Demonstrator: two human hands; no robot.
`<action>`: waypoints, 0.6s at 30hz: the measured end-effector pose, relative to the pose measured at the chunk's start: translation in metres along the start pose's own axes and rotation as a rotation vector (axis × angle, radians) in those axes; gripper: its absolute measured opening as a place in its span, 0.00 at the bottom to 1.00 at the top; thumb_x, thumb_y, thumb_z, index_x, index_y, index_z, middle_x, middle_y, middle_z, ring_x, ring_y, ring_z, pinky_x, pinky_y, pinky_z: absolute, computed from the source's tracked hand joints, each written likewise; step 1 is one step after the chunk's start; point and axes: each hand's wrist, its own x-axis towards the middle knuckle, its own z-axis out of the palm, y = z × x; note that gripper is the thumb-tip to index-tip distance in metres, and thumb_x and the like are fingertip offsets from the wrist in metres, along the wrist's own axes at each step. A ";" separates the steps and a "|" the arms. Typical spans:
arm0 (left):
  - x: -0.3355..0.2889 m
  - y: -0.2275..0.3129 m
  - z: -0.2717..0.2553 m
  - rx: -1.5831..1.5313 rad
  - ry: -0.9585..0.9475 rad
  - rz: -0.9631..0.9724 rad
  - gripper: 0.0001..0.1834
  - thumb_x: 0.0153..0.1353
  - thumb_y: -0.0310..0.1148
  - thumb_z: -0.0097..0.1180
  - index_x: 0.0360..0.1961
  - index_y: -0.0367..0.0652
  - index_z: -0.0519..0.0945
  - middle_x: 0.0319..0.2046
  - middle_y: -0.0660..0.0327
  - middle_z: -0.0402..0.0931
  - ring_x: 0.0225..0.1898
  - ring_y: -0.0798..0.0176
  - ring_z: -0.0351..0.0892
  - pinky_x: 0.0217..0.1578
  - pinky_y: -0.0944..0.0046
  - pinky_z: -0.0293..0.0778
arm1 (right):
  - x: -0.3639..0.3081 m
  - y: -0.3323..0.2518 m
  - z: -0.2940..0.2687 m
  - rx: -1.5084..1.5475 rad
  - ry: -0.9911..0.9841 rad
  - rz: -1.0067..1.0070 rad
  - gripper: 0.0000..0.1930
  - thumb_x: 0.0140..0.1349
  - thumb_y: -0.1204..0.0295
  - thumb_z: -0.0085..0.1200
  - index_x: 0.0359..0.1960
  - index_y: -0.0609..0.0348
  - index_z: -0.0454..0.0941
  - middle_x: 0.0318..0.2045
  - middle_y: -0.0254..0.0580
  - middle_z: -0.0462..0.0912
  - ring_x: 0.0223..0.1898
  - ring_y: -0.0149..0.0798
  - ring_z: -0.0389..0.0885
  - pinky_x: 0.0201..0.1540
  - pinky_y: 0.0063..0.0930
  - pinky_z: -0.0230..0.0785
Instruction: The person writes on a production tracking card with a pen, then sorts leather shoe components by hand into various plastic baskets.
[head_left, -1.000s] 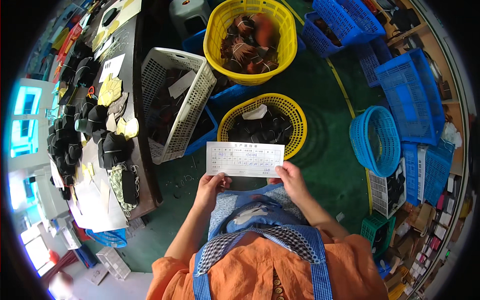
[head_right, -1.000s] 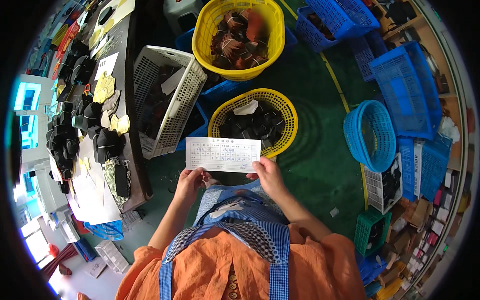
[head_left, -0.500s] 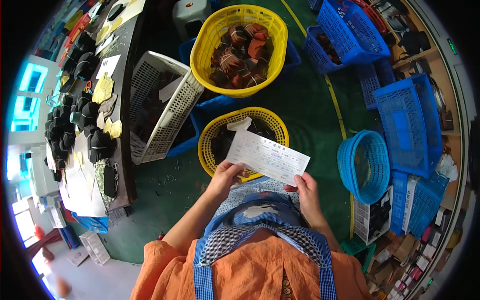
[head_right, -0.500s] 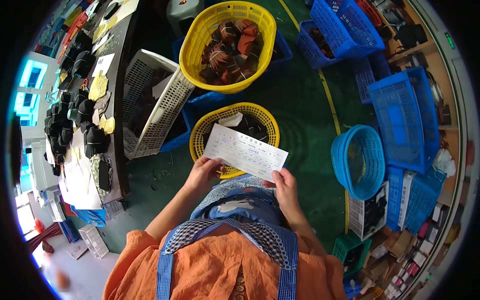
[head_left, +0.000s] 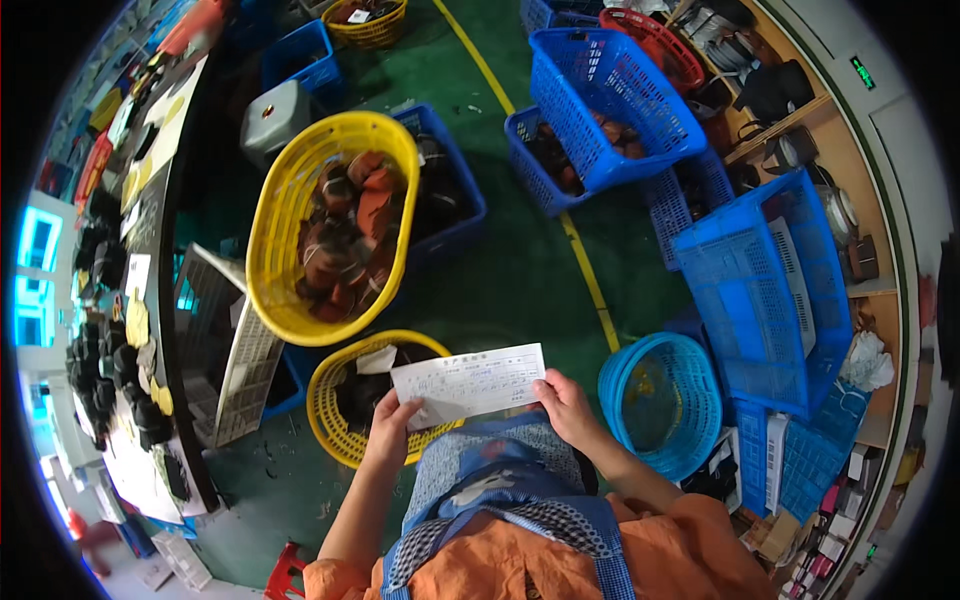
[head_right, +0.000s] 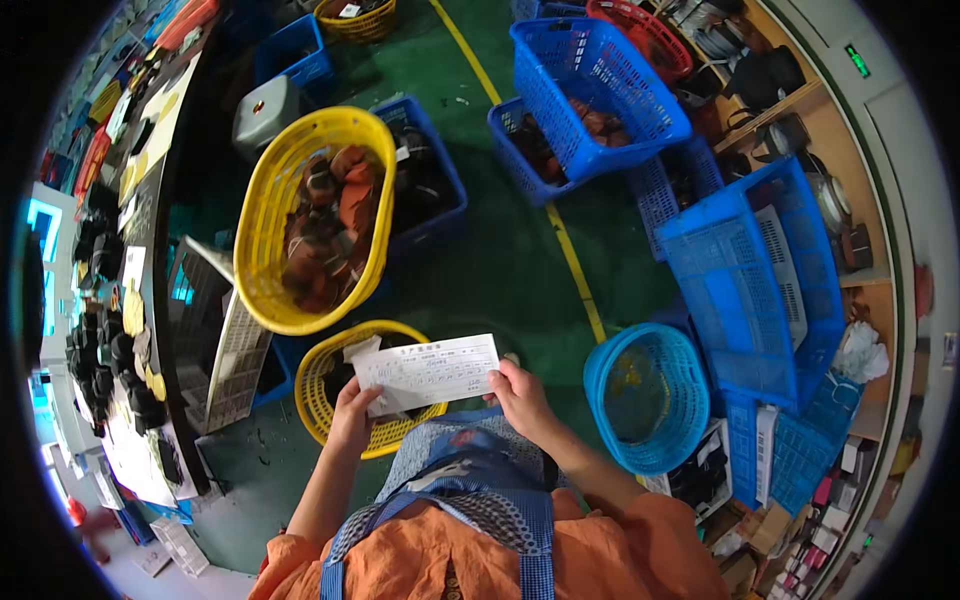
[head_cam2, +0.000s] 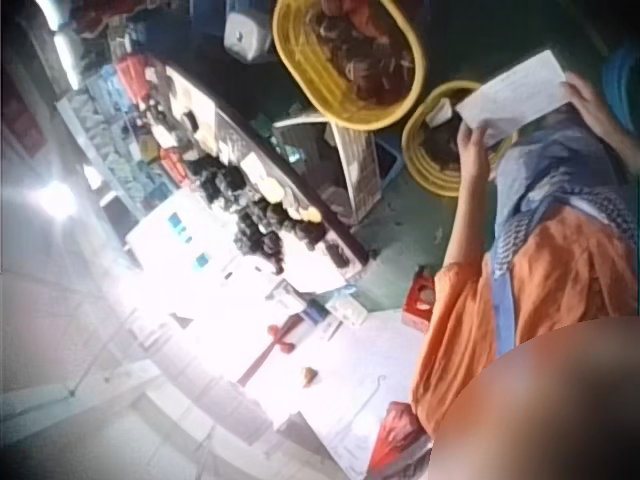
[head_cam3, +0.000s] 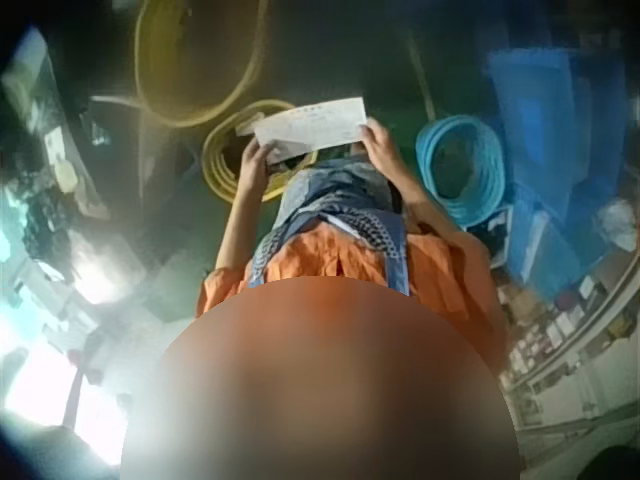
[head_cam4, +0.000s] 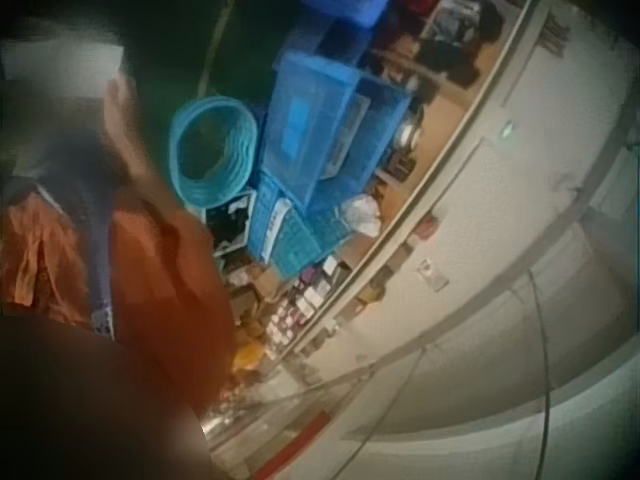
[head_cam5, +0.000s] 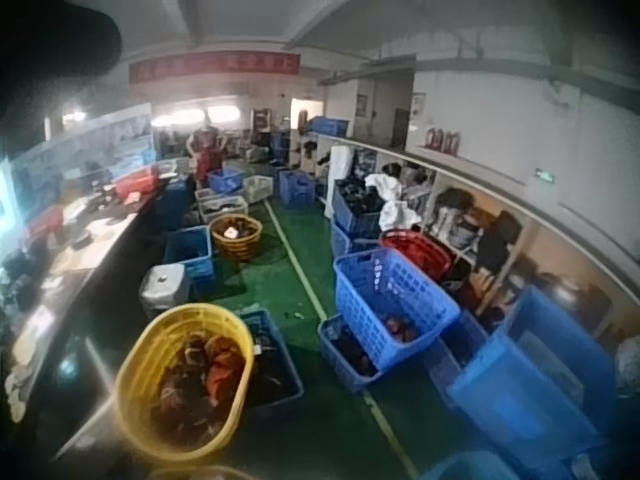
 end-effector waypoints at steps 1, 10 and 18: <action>0.005 0.001 0.011 0.011 -0.005 -0.004 0.14 0.53 0.28 0.48 0.42 0.36 0.72 0.37 0.60 0.75 0.38 0.67 0.73 0.40 0.68 0.68 | 0.014 -0.005 -0.013 -0.047 -0.036 -0.004 0.09 0.61 0.72 0.40 0.35 0.66 0.70 0.25 0.41 0.77 0.25 0.30 0.76 0.28 0.22 0.69; 0.060 0.031 0.066 -0.130 0.370 0.009 0.17 0.51 0.30 0.49 0.44 0.41 0.67 0.34 0.60 0.74 0.31 0.62 0.76 0.23 0.65 0.72 | 0.168 -0.019 -0.091 0.151 -0.147 0.113 0.10 0.60 0.70 0.42 0.39 0.59 0.72 0.29 0.38 0.78 0.27 0.30 0.75 0.31 0.23 0.70; 0.130 0.083 0.077 -0.160 0.645 -0.013 0.15 0.50 0.33 0.51 0.40 0.46 0.68 0.33 0.63 0.73 0.32 0.67 0.74 0.23 0.66 0.72 | 0.331 0.023 -0.312 0.346 0.483 0.399 0.16 0.49 0.71 0.51 0.42 0.58 0.70 0.31 0.38 0.77 0.28 0.32 0.75 0.30 0.30 0.71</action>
